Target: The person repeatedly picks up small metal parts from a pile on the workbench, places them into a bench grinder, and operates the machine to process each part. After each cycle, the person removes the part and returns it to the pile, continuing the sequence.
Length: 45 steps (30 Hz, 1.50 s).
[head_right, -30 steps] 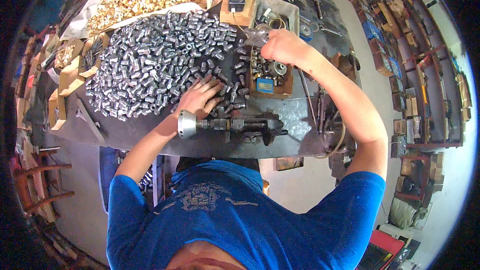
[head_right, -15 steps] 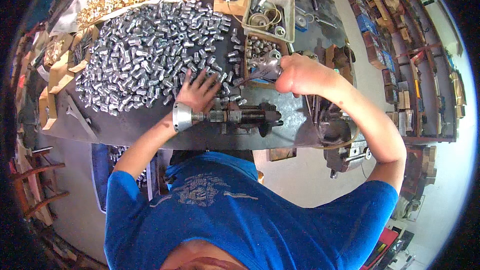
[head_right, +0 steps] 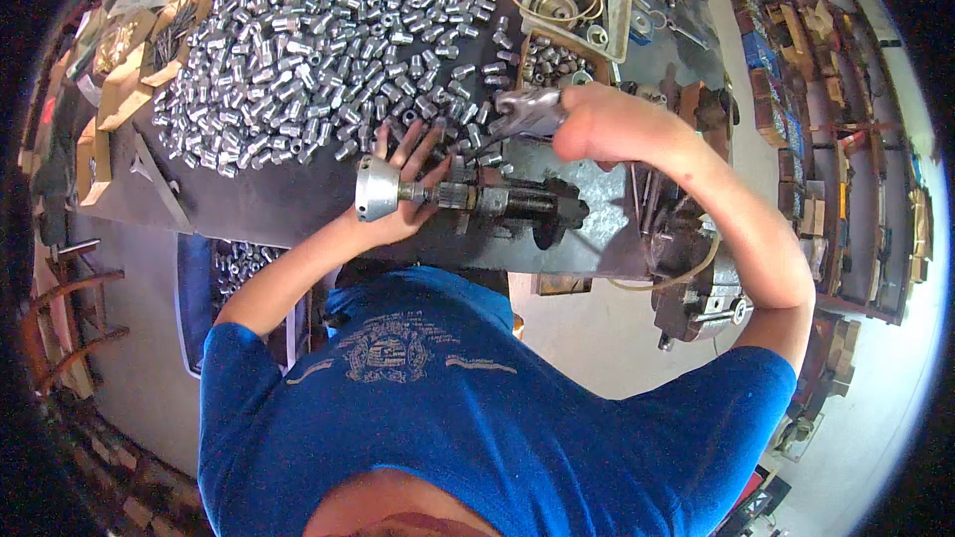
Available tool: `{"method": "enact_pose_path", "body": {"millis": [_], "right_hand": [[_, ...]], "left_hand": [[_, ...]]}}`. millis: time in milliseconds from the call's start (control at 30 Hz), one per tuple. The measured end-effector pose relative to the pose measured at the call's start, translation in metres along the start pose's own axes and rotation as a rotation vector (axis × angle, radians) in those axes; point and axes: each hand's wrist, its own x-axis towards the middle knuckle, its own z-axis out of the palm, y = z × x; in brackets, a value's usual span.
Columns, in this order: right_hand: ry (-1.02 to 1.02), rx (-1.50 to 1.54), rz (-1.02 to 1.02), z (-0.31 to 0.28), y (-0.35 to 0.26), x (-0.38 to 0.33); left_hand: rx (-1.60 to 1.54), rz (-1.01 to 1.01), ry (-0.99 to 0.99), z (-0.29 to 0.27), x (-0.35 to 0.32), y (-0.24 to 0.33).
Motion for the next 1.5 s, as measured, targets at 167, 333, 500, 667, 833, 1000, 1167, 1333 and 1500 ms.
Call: {"method": "enact_pose_path", "body": {"millis": [167,333,500,667,833,1000,1167,1333,1500], "right_hand": [[-0.022,-0.023,0.121,0.008,0.015,-0.015],[0.117,-0.003,-0.177,0.016,0.039,-0.004],[0.073,-0.045,-0.344,0.025,0.018,0.032],[-0.062,-0.094,-0.244,0.013,-0.070,0.042],[0.196,-0.046,-0.459,0.011,-0.083,0.069],[0.035,0.136,-0.230,-0.006,-0.082,0.059],[0.056,0.007,-0.361,0.005,-0.074,0.075],[-0.026,0.110,-0.335,-0.003,-0.088,0.062],[-0.158,-0.057,-0.081,-0.004,-0.072,0.059]], "left_hand": [[0.221,0.113,-0.072,0.014,0.024,-0.003],[0.155,0.159,0.026,0.010,0.021,-0.015],[0.041,0.001,0.200,-0.020,-0.029,-0.034],[-0.016,-0.351,0.280,-0.017,-0.069,-0.029],[-0.032,-0.492,0.153,-0.008,-0.059,-0.004],[-0.081,-0.459,0.215,0.000,-0.055,-0.007],[0.077,-0.453,0.250,0.011,-0.033,-0.009],[0.027,-0.411,0.310,0.002,-0.038,-0.015],[0.053,-0.260,0.303,-0.006,-0.051,-0.040]]}}
